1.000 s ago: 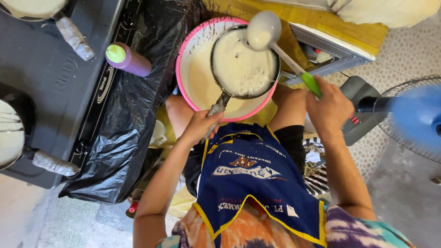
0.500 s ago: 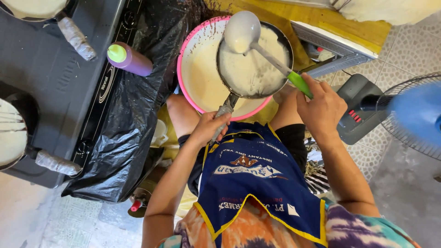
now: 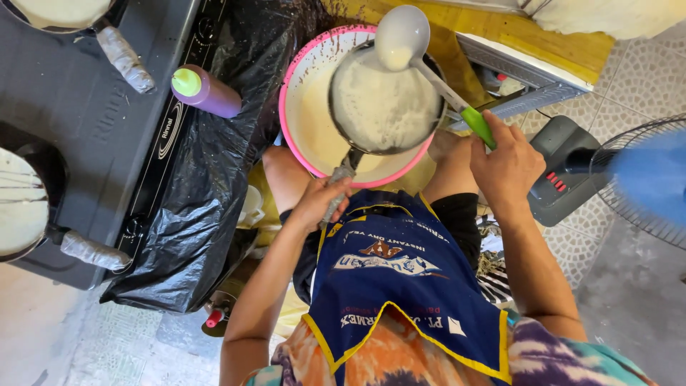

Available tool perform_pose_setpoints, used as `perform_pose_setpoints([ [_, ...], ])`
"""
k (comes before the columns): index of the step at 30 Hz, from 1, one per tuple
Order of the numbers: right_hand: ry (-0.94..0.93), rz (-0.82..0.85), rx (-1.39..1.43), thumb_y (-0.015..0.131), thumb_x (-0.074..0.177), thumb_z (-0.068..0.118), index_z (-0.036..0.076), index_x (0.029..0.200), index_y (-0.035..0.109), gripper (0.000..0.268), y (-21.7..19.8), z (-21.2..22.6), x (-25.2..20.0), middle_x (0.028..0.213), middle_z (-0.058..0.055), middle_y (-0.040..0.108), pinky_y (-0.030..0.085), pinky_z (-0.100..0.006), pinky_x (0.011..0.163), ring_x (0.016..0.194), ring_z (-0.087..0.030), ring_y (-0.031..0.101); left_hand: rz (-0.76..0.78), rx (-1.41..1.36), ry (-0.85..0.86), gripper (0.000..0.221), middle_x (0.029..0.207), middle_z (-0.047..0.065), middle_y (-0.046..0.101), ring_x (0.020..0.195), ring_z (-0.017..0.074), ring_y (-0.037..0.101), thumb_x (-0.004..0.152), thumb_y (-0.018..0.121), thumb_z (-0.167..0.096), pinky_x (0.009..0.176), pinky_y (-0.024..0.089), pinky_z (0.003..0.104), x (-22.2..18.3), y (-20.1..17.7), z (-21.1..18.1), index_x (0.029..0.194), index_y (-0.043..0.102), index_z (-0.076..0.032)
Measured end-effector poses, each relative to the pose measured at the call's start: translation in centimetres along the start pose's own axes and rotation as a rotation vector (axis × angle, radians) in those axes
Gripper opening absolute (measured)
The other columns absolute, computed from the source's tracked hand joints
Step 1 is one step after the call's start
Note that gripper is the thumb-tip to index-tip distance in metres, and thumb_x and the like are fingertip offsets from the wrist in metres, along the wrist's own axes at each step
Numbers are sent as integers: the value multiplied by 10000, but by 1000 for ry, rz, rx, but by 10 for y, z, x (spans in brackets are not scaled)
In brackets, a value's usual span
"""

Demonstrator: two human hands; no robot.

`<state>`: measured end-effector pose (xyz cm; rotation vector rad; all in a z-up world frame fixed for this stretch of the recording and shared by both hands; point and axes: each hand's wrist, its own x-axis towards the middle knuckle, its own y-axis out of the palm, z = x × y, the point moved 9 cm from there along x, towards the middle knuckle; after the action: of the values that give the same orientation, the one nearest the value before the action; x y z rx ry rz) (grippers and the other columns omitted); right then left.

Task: Cooking thin crepes by pouring batter into a pan, swirling it to spread, and removing the finished crepes.

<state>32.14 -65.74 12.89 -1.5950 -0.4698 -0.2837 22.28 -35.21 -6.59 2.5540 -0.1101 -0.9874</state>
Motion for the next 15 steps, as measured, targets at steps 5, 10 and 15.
perform_pose_setpoints([
  [5, 241, 531, 13, 637, 918, 529, 450, 1290, 731, 392, 92, -58, -27, 905, -28, 764, 555, -492, 710, 880, -366, 744, -392, 872, 185, 402, 669, 196, 650, 730, 377, 706, 837, 793, -409, 632, 524, 450, -13, -58, -57, 837, 731, -12],
  [10, 72, 682, -73, 598, 922, 560, 404, 1209, 754, 362, 162, -22, -71, 903, -18, 700, 606, -450, 674, 791, -339, 763, -762, 1735, 795, 406, 640, 51, 562, 568, 268, 643, 911, 657, -528, 543, 534, 406, -49, -41, -88, 848, 643, -128],
  [15, 463, 557, 512, 816, 775, 229, -130, 750, 593, 424, 150, 12, -78, 749, -286, 607, 488, -504, 554, 601, -399, 541, -990, 1893, 1229, 288, 654, -8, 460, 518, 162, 521, 963, 497, -328, 495, 463, 289, -74, -14, -87, 961, 701, -124],
])
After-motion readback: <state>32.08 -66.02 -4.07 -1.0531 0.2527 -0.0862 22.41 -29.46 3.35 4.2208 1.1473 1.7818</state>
